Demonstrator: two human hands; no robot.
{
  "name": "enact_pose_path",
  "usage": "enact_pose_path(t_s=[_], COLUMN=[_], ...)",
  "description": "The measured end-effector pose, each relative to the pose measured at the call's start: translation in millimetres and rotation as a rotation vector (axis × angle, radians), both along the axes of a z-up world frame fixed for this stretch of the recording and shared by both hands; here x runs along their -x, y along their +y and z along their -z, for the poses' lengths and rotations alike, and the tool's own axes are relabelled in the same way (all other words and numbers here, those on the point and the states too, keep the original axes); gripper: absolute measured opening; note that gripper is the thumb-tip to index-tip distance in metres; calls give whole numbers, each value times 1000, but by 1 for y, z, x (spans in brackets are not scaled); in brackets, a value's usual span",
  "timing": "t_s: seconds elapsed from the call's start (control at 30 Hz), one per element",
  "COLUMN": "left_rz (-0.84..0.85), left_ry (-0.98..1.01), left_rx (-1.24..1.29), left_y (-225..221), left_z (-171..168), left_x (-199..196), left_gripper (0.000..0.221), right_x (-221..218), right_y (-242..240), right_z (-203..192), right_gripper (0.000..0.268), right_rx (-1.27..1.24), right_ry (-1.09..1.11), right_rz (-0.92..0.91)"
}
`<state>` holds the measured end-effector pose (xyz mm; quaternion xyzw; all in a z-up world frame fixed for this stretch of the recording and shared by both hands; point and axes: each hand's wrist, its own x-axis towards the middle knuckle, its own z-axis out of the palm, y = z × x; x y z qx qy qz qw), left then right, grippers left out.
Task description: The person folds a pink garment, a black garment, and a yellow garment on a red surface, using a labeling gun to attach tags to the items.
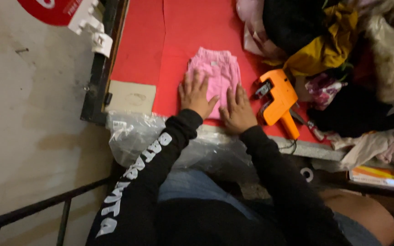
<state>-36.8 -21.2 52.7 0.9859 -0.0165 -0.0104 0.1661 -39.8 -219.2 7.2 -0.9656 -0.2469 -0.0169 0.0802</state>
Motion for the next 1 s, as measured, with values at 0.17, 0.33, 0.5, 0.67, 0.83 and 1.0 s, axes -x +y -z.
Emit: enact_pose_path(t_s=[0.17,0.33,0.5,0.67,0.83,1.0], left_rz=[-223,-299,-272,-508,-675,-409], left_ry=[88,69,300,250,238,338], left_rx=[32,-52,-71,132,263,378], left_y=[-10,-23,4,35,83,79], left_z=[24,-15,-44,-9,50,-8], left_x=[-20,-25,-23,-65,-115,-107], left_gripper=[96,66,97,105,111,67], right_x=[-7,-41,-38,-31,-33,-31], right_y=[27,19,-4,-2,0,7], right_z=[16,19,15,11,15,0], right_gripper=[75,74,60,55,53,51], right_rx=[-110,-524,-724,-777,-756,-762], right_ry=[44,304,53,25,-7,30], right_rz=[104,-31,-71,-67,-62,-61])
